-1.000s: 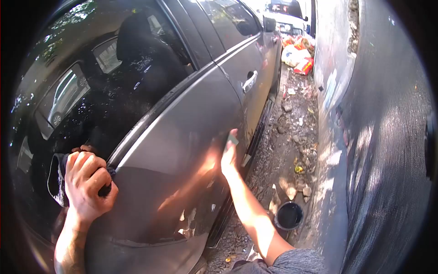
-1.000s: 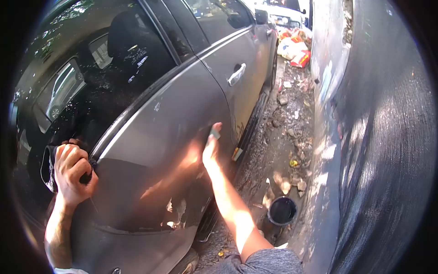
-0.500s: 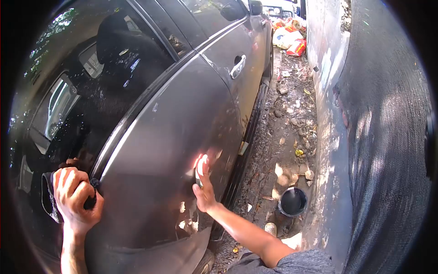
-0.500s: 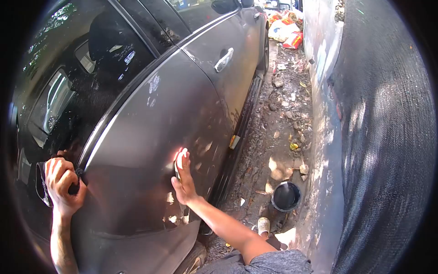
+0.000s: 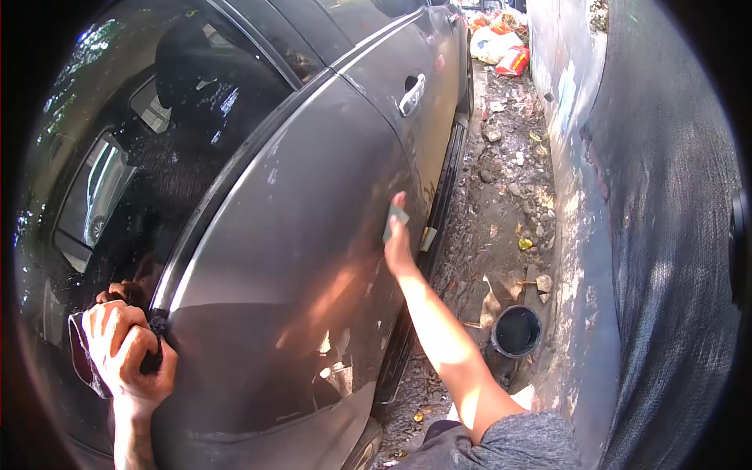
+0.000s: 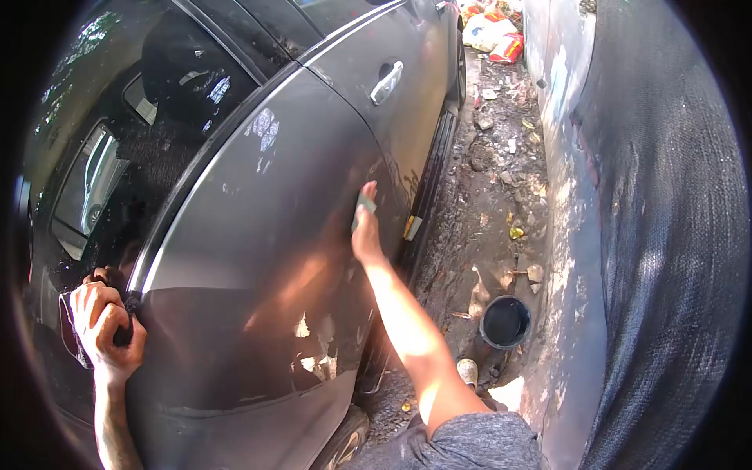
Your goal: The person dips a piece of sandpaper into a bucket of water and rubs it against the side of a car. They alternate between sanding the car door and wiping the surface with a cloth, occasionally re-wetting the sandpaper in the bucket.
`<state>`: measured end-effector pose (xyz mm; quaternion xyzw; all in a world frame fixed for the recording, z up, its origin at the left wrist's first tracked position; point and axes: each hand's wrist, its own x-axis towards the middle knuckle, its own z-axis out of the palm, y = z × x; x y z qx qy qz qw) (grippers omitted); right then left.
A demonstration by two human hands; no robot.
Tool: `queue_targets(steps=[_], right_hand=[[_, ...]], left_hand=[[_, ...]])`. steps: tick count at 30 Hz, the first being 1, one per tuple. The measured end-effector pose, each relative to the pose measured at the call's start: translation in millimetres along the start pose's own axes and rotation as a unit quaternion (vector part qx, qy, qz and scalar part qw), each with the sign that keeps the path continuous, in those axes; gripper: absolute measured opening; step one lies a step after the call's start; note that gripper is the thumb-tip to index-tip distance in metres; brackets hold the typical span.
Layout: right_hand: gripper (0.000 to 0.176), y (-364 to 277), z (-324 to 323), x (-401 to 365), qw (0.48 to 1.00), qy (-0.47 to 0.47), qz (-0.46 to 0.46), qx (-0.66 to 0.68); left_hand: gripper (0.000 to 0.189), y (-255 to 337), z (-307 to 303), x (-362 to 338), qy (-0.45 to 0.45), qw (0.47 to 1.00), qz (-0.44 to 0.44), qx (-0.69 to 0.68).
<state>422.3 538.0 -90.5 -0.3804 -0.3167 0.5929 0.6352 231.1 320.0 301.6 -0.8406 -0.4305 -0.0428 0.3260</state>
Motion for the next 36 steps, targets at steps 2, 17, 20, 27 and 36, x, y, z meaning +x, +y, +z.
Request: queue_targets(steps=[2,17,20,27,36], right_hand=[[0.067,22.1,-3.2,-9.8,1.0,0.0,-0.021,-0.018],[0.072,79.7,6.9,-137.0,0.993,-0.077,-0.084,-0.017],[0.073,79.6,-17.0,-81.1,0.996,-0.041,-0.075,0.034],[0.075,99.4,-17.4,-103.7,0.997,-0.026,-0.072,0.028],[0.07,126.7,-50.1,-30.8,0.988,0.028,-0.002,0.15]], left_hand=[[0.032,-1.2,-0.4,1.2,-0.001,1.0,0.003,0.008],[0.029,-1.2,-2.4,-3.7,-0.018,1.0,-0.003,0.022],[0.03,-3.1,-4.5,-4.1,-0.033,0.999,0.002,0.025],[0.03,-2.9,-5.9,-5.9,-0.042,0.999,0.001,0.035],[0.028,-5.7,-9.9,-12.6,-0.056,0.998,-0.001,0.019]])
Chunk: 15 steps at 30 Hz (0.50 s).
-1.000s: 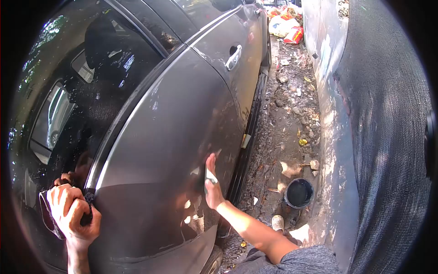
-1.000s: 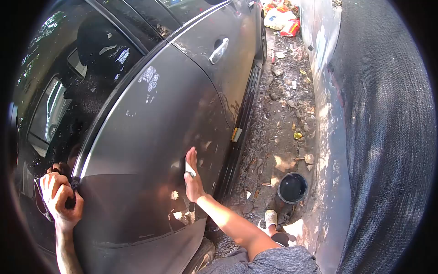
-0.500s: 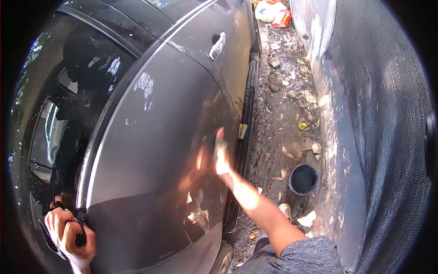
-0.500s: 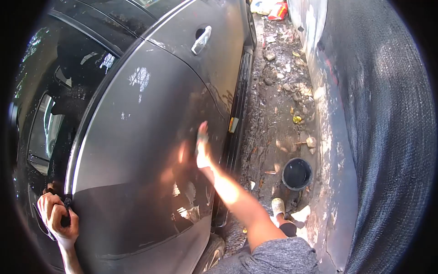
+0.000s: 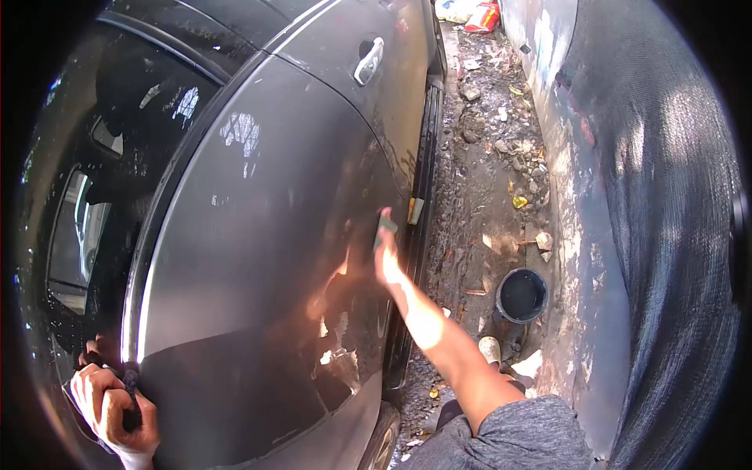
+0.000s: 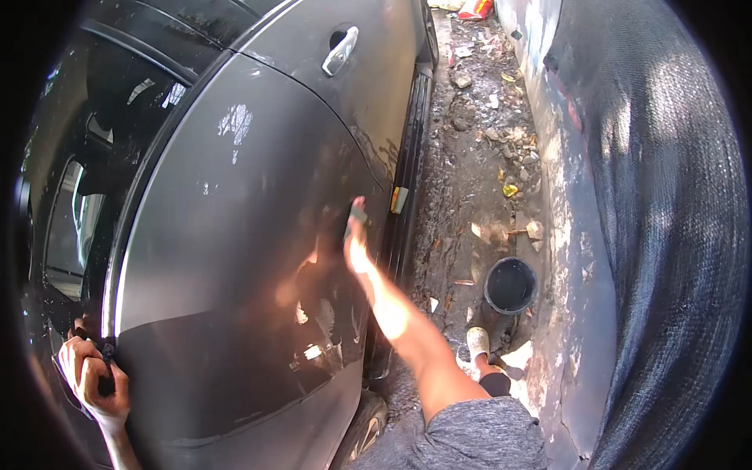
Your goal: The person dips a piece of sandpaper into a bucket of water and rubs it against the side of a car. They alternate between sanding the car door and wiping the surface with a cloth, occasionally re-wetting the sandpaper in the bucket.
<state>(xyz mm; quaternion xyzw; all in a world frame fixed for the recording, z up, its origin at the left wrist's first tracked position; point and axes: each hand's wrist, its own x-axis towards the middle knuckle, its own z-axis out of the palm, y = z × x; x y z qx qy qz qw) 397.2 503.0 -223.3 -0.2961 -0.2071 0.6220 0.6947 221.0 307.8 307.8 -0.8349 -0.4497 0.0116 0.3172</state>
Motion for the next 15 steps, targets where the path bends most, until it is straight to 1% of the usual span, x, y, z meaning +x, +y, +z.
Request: queue_targets(steps=[1,3,4,5,7,9,10,11,12,13,14,15], right_hand=[[0.069,6.7,8.7,-30.2,1.0,-0.007,-0.003,-0.023],[0.067,16.5,25.5,-104.9,0.994,-0.058,-0.03,-0.083],[0.066,18.9,27.5,-120.4,0.993,-0.075,-0.036,-0.089],[0.066,20.9,22.3,-112.8,0.995,-0.07,-0.027,-0.072],[0.064,24.3,-3.1,-48.3,0.999,-0.027,0.031,0.03],[0.062,27.0,-38.4,8.8,0.992,-0.011,0.064,0.109],[0.062,27.3,-49.3,9.8,0.993,-0.009,0.06,0.104],[0.059,31.1,-54.5,14.8,0.991,-0.005,0.092,0.101],[0.057,36.0,-57.9,15.7,0.987,0.002,0.127,0.1],[0.055,28.0,-62.3,7.9,0.981,0.012,0.164,0.1],[0.054,23.3,-75.3,-17.5,0.994,-0.032,0.102,0.025],[0.053,15.5,-101.2,-42.1,0.982,-0.088,0.164,-0.034]], left_hand=[[0.028,-0.6,1.5,2.7,0.004,1.0,-0.001,-0.002],[0.028,2.1,0.9,6.7,0.012,1.0,0.006,0.005],[0.029,1.2,0.4,7.1,0.008,1.0,0.006,0.008],[0.029,0.8,0.4,5.5,0.001,1.0,0.006,0.009],[0.028,-7.0,3.9,-1.0,-0.006,1.0,0.005,-0.01],[0.023,-6.3,6.1,0.0,0.057,0.998,0.005,0.006],[0.021,-10.9,3.1,-9.7,0.047,0.998,-0.034,0.033],[0.038,-17.3,3.3,-15.2,0.073,0.992,-0.054,0.084],[0.046,-12.6,1.0,-7.6,0.104,0.986,-0.054,0.114],[0.053,-6.9,-1.3,0.6,0.132,0.98,-0.053,0.141],[0.053,-4.0,-3.3,-0.5,0.126,0.982,-0.046,0.132],[0.057,-5.7,-3.2,-9.8,0.077,0.98,-0.084,0.162]])
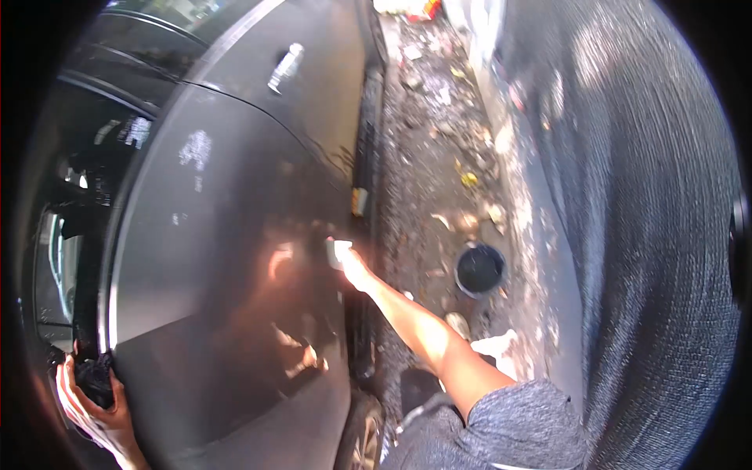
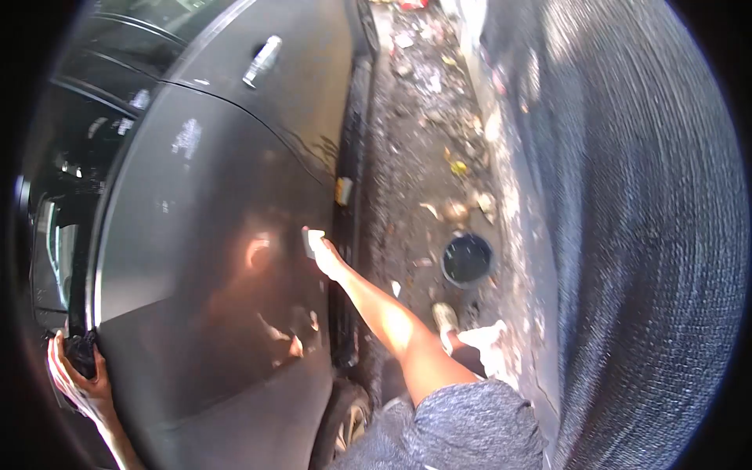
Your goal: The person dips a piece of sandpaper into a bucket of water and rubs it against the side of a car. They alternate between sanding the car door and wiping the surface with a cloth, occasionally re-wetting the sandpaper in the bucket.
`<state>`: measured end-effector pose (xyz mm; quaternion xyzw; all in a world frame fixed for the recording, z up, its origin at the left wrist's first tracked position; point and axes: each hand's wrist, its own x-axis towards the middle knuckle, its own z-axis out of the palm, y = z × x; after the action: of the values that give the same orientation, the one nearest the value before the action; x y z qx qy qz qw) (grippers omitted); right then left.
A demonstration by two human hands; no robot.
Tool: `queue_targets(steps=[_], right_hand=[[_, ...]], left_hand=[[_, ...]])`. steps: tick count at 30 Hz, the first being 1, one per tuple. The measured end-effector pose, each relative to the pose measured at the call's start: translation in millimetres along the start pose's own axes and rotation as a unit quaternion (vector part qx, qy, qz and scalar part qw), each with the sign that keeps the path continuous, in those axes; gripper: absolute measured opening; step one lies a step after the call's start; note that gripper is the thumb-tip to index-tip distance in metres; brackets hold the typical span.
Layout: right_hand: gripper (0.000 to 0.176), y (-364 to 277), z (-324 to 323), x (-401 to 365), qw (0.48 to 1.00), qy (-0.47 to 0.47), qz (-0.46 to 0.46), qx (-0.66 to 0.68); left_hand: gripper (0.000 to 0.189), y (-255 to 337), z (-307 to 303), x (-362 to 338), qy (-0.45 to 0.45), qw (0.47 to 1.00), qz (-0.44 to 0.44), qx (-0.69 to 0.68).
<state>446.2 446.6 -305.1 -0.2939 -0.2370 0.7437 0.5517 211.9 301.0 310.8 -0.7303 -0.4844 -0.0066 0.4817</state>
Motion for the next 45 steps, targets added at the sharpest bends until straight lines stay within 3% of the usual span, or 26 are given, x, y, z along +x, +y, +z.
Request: queue_targets(steps=[4,5,6,7,8,9,10,12,13,15,16,18,22,27,29,31,32,34,36,38,40,41,42,43,44,45], right_hand=[[0.048,74.2,-137.3,-138.9,0.939,0.058,0.067,-0.333],[0.046,74.9,-176.0,-182.2,0.882,0.118,0.071,-0.451],[0.05,31.6,-186.7,-223.0,0.802,0.168,0.2,-0.537],[0.045,34.0,-215.2,-262.9,0.791,0.277,0.219,-0.499],[0.038,31.3,-246.2,-300.7,0.759,0.306,0.268,-0.508],[0.031,34.1,-267.7,-341.6,0.768,0.357,0.205,-0.491],[0.039,24.3,-274.1,-365.7,0.686,0.401,0.257,-0.55],[0.046,3.6,-295.3,-415.3,0.704,0.379,0.312,-0.513],[0.049,-3.1,-296.5,-431.7,0.704,0.422,0.31,-0.48],[0.046,-10.1,-310.0,-468.4,0.708,0.461,0.29,-0.448],[0.04,-4.3,-323.1,-486.7,0.715,0.468,0.269,-0.444],[0.035,16.8,-347.1,-530.5,0.716,0.454,0.271,-0.456],[0.028,55.3,-357.0,-598.6,0.668,0.455,0.324,-0.491],[0.03,111.8,-352.6,-647.8,0.642,0.533,0.483,-0.266],[0.033,193.1,-360.9,-723.4,0.616,0.736,0.281,0.003],[0.034,191.4,-342.5,-725.9,0.63,0.679,0.369,-0.077],[0.036,203.7,-335.7,-747.6,0.642,0.607,0.441,-0.158],[0.037,246.2,-325.5,-798.6,0.655,0.653,0.378,-0.041],[0.036,265.7,-316.2,-833.9,0.625,0.562,0.518,-0.161],[0.035,237.8,-313.7,-784.8,0.677,0.566,0.456,-0.113],[0.041,234.3,-316.4,-780.9,0.617,0.585,0.525,-0.022],[0.05,272.6,-325.0,-785.8,0.706,0.635,0.312,0.038],[0.064,294.2,-349.5,-814.2,0.779,0.534,0.325,0.048],[0.048,289.2,-350.2,-772.6,0.763,0.582,0.281,0.034],[0.052,282.9,-365.8,-754.8,0.778,0.563,0.243,0.136],[0.051,262.3,-372.6,-724.1,0.78,0.561,0.254,0.117]], left_hand=[[0.049,-11.0,-0.4,-40.9,-0.079,0.991,-0.09,-0.06],[0.05,7.5,-6.1,-50.6,-0.049,0.988,-0.062,-0.131],[0.051,34.5,-11.7,-57.6,-0.017,0.979,-0.031,-0.202],[0.054,75.8,-5.4,-74.4,-0.011,0.95,-0.096,-0.298],[0.058,129.3,6.0,-94.6,-0.004,0.907,-0.16,-0.391],[0.063,194.3,11.3,-92.1,-0.09,0.87,-0.184,-0.448],[0.058,279.3,3.1,-50.0,-0.184,0.784,-0.277,-0.524],[0.054,399.1,65.1,-45.7,-0.307,0.648,-0.28,-0.639],[0.058,458.9,101.4,-52.1,-0.357,0.615,-0.231,-0.664],[0.072,577.4,176.1,-90.9,-0.497,0.467,-0.189,-0.707],[0.081,628.8,194.1,-91.7,-0.537,0.455,-0.122,-0.7],[0.105,744.5,244.7,-120.2,-0.507,0.451,0.029,-0.734],[0.087,934.7,311.2,-144.2,-0.524,0.441,0.117,-0.719],[0.1,1065.6,333.6,-182.7,-0.524,0.592,0.135,-0.597],[0.107,1104.7,341.7,-216.0,-0.506,0.663,0.238,-0.499],[0.098,1167.9,364.8,-283.0,-0.456,0.71,0.333,-0.42],[0.091,1182.6,369.6,-303.0,-0.432,0.727,0.362,-0.393],[0.079,1188.1,369.1,-320.8,-0.486,0.688,0.35,-0.41],[0.068,1200.2,377.3,-332.2,-0.537,0.653,0.327,-0.423],[0.046,1228.9,405.5,-350.4,-0.674,0.52,0.317,-0.419],[0.048,1169.6,371.2,-300.1,-0.679,0.49,0.265,-0.478],[0.05,1140.8,350.9,-280.1,-0.651,0.51,0.212,-0.52],[0.049,1115.6,332.9,-259.9,-0.627,0.516,0.182,-0.555],[0.045,1093.0,321.1,-250.0,-0.621,0.47,0.12,-0.616],[0.045,1070.6,309.3,-247.5,-0.566,0.502,0.076,-0.65],[0.045,1017.3,294.0,-215.5,-0.592,0.441,0.055,-0.672]])
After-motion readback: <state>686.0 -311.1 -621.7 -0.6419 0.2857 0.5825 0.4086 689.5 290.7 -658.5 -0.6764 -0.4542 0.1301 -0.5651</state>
